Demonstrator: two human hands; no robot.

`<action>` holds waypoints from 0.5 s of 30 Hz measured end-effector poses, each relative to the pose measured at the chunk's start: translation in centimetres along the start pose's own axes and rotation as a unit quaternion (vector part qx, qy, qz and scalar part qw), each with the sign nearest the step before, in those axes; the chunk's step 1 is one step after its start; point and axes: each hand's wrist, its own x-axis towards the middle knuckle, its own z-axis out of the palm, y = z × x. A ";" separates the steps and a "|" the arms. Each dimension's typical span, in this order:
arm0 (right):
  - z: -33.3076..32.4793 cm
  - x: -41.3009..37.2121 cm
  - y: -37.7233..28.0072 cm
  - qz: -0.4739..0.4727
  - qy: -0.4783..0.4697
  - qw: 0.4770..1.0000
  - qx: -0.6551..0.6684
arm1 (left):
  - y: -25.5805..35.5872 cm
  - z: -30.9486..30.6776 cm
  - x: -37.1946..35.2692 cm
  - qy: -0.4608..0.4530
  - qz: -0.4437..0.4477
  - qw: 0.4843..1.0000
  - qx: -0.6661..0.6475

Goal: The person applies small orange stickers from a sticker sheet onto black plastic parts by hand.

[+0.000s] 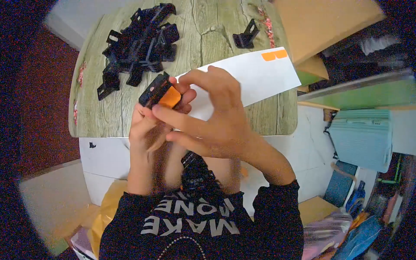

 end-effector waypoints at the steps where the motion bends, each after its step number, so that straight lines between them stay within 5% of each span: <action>1: 0.2 0.0 0.0 0.000 0.006 0.999 -0.031 | 0.0 0.0 0.1 -0.009 0.009 1.000 -0.012; 15: 1.1 -0.6 -0.2 0.084 0.069 0.968 -0.226 | -0.2 -0.9 0.2 -0.011 0.029 1.000 0.004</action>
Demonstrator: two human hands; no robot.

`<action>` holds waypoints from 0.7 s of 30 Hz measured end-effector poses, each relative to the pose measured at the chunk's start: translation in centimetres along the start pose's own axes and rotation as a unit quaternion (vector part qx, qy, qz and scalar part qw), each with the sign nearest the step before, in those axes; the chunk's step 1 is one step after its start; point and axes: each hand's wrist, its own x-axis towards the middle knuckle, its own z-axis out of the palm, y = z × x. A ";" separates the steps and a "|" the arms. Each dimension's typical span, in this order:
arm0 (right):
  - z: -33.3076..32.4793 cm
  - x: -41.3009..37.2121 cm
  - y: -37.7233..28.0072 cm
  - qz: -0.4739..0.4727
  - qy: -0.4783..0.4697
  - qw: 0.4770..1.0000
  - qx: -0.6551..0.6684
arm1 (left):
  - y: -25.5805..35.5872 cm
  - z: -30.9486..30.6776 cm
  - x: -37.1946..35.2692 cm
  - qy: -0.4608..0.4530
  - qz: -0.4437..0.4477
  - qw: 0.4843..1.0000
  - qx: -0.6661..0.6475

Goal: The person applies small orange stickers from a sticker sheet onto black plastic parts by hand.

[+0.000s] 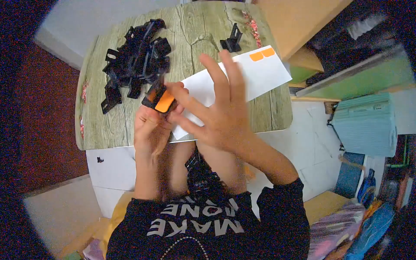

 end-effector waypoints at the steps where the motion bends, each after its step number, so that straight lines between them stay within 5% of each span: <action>1: 0.0 -0.1 -0.2 -0.007 -0.012 0.999 0.044 | 0.0 0.2 0.0 0.009 0.009 1.000 0.007; 4: -0.2 0.0 -0.3 -0.032 -0.045 0.984 0.171 | 0.0 0.9 0.2 0.033 0.039 0.998 0.027; 9: -2.1 0.8 1.2 -0.042 -0.052 0.987 0.147 | 0.5 1.0 -1.1 0.021 0.040 0.996 0.075; 12: -2.6 2.7 3.9 -0.069 -0.027 0.990 0.118 | 2.0 2.6 -2.9 0.032 0.067 0.975 0.210; 14: -0.7 4.6 7.0 0.087 0.115 0.989 0.016 | 2.6 2.8 -4.4 -0.076 0.213 0.909 0.350; 15: -0.4 5.2 8.0 0.084 0.123 0.989 0.013 | 2.8 2.7 -5.5 -0.112 0.204 0.879 0.415; 17: 0.0 6.1 9.9 0.203 0.007 0.975 0.089 | 2.2 2.2 -7.3 -0.147 0.202 0.841 0.480; 19: 0.1 6.8 10.8 0.312 -0.119 0.928 0.164 | 0.2 0.9 -8.7 -0.162 0.175 0.746 0.622; 21: -0.5 6.3 9.6 0.167 -0.025 0.961 0.217 | -0.8 0.1 -9.7 -0.149 0.172 0.735 0.639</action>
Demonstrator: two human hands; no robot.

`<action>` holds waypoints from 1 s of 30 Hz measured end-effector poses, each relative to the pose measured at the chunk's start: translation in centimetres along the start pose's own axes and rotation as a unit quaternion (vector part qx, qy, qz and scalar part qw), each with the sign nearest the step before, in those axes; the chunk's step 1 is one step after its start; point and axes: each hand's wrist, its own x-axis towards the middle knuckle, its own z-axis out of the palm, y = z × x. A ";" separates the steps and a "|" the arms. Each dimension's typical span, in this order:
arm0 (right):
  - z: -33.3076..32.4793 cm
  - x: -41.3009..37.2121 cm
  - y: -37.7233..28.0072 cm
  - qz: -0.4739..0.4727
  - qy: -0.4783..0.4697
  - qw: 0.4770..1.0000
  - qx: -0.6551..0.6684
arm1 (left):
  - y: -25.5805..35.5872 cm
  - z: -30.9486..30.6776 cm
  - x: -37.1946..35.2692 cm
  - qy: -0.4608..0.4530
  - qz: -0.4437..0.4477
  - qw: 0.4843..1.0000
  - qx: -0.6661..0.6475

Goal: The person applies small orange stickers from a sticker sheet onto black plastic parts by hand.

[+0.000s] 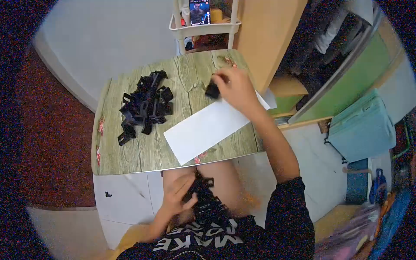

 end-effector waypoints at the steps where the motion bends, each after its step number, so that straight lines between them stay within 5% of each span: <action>1: -0.3 -0.7 -1.0 -0.003 -0.001 1.000 0.000 | -0.2 0.5 -0.5 0.002 -0.012 1.000 0.017; 4: -1.6 -3.6 -4.5 -0.081 -0.104 0.976 0.173 | -0.1 0.9 -1.5 0.000 -0.043 0.998 0.048; 6: -2.0 -5.6 -5.7 -0.135 -0.164 0.956 0.201 | 0.0 0.5 -2.0 0.051 -0.123 0.974 -0.182; 8: -1.9 -7.4 -7.0 -0.231 -0.193 0.917 0.261 | 0.1 0.2 -2.1 0.100 -0.195 0.890 -0.401; 9: -1.9 -7.7 -7.4 -0.229 -0.194 0.917 0.262 | 0.5 0.1 -1.7 0.099 -0.197 0.889 -0.402; 13: -2.2 -9.1 -8.6 -0.336 -0.174 0.892 0.248 | 2.7 -1.0 3.0 0.088 -0.282 0.722 -0.626; 15: -3.1 -8.7 -7.6 -0.264 -0.172 0.909 0.272 | 2.5 -1.6 5.7 0.097 -0.270 0.667 -0.688; 16: -3.7 -7.9 -6.5 -0.262 -0.175 0.922 0.226 | 0.7 -2.5 6.2 0.053 -0.271 0.706 -0.652; 18: -4.2 -5.7 -3.0 -0.208 -0.140 0.962 0.105 | 0.5 -2.9 8.7 0.116 -0.290 0.900 -0.303; 23: -4.3 -1.8 6.1 -0.143 -0.209 0.963 -0.088 | -3.3 -1.6 10.0 0.074 -0.121 0.989 -0.045; 30: -4.7 -1.4 8.9 -0.112 -0.289 0.949 -0.061 | -2.2 -2.0 10.0 0.045 -0.110 0.993 -0.001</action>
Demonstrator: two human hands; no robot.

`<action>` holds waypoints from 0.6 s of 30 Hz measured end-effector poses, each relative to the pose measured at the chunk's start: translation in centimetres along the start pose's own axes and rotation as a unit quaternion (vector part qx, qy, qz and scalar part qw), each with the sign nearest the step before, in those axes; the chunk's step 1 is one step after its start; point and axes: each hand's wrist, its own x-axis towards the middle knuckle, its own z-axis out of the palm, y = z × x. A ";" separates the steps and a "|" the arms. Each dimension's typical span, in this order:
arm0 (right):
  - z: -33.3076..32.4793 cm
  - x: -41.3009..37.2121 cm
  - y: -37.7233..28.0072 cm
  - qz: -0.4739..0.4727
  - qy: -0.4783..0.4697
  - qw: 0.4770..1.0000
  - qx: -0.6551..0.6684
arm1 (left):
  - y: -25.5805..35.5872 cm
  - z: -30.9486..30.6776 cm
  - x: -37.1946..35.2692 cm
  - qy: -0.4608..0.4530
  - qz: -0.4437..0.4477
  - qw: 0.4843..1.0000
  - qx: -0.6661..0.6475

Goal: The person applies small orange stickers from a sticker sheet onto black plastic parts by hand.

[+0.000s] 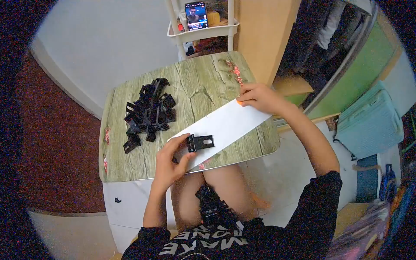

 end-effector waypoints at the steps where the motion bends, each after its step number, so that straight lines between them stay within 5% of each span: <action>1: 0.1 0.0 0.3 -0.030 0.020 0.999 -0.007 | 0.1 -0.1 0.1 -0.005 -0.004 1.000 0.000; 3: 0.5 0.1 0.6 -0.089 0.060 0.994 -0.019 | 0.2 -0.3 0.1 -0.018 -0.013 1.000 0.000; 8: 1.6 -0.7 0.4 -0.069 0.132 0.984 -0.094 | 0.0 -0.1 -0.1 -0.016 -0.018 1.000 0.005; 18: -0.7 -1.0 -1.4 -0.084 0.013 0.995 -0.056 | 0.6 -0.5 -0.2 -0.004 -0.023 1.000 -0.015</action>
